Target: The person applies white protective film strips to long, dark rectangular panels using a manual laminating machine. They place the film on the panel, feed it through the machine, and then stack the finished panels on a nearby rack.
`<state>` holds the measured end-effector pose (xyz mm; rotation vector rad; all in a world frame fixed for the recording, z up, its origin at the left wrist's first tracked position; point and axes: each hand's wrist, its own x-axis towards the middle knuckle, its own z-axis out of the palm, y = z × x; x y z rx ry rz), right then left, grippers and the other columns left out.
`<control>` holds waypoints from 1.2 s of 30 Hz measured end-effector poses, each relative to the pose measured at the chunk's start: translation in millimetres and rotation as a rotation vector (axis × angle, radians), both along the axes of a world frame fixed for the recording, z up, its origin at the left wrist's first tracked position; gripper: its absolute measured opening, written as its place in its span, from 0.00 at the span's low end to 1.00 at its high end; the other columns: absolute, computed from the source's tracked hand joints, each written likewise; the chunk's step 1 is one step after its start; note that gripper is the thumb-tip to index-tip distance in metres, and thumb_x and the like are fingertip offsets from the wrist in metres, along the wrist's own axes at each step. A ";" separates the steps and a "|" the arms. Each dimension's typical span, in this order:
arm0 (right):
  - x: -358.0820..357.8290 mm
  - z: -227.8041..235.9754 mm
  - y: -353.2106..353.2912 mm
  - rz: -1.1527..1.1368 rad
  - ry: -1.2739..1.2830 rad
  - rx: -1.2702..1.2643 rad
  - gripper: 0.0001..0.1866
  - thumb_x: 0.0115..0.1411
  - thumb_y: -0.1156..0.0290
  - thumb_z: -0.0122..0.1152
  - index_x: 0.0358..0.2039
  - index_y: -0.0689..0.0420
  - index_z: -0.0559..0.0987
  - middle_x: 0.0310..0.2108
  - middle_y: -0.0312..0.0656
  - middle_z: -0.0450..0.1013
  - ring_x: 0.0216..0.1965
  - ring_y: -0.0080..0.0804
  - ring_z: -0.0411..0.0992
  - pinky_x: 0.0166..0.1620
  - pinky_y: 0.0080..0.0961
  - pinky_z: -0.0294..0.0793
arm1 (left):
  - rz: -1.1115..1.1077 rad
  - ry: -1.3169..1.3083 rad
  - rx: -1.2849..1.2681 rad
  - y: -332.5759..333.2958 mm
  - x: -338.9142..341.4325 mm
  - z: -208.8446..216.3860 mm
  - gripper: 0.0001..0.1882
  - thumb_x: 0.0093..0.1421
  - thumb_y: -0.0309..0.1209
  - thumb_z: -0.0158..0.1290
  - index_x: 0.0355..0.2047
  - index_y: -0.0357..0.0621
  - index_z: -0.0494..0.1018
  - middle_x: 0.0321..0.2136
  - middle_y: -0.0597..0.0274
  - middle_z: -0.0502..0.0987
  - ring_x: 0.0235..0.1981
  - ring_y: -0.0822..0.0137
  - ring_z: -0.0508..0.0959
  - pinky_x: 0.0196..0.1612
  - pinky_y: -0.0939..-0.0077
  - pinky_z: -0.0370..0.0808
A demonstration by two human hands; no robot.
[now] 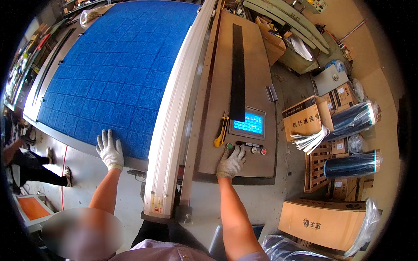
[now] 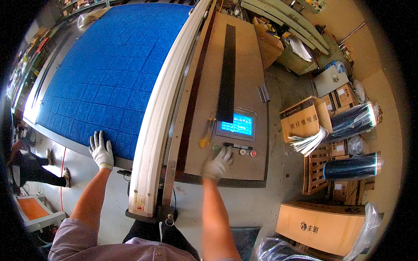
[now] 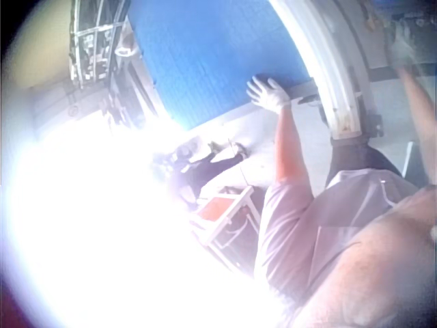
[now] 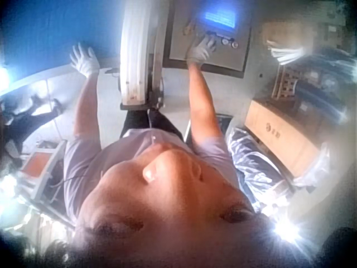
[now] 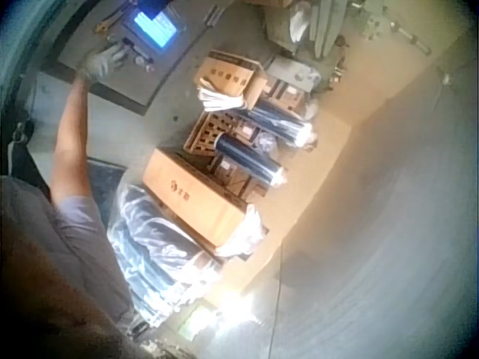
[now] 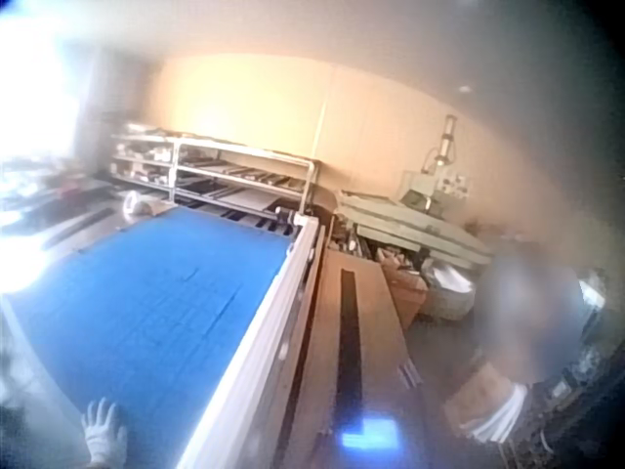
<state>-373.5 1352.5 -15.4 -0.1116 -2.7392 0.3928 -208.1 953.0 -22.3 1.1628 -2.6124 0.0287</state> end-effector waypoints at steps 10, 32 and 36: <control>-2.3 -9.9 8.3 -0.002 0.018 0.008 0.22 0.65 0.55 0.55 0.55 0.54 0.72 0.62 0.50 0.64 0.57 0.59 0.64 0.58 0.50 0.65 | -0.065 0.087 0.049 -8.6 4.2 -0.5 0.28 0.67 0.44 0.45 0.66 0.54 0.64 0.68 0.56 0.61 0.69 0.50 0.57 0.71 0.50 0.47; -2.2 -0.3 1.6 -0.003 -0.006 0.017 0.20 0.66 0.60 0.54 0.54 0.57 0.71 0.62 0.53 0.63 0.58 0.60 0.64 0.58 0.50 0.68 | -0.018 0.040 -0.019 -38.7 10.0 -0.4 0.26 0.67 0.43 0.45 0.65 0.56 0.65 0.66 0.57 0.63 0.68 0.50 0.58 0.72 0.52 0.46; -1.4 -0.3 0.3 -0.004 -0.005 0.032 0.20 0.66 0.60 0.54 0.54 0.57 0.71 0.63 0.53 0.63 0.58 0.60 0.64 0.59 0.51 0.66 | -0.033 0.045 -0.041 -42.2 11.3 0.4 0.26 0.66 0.42 0.46 0.65 0.56 0.65 0.66 0.57 0.64 0.68 0.51 0.59 0.71 0.52 0.47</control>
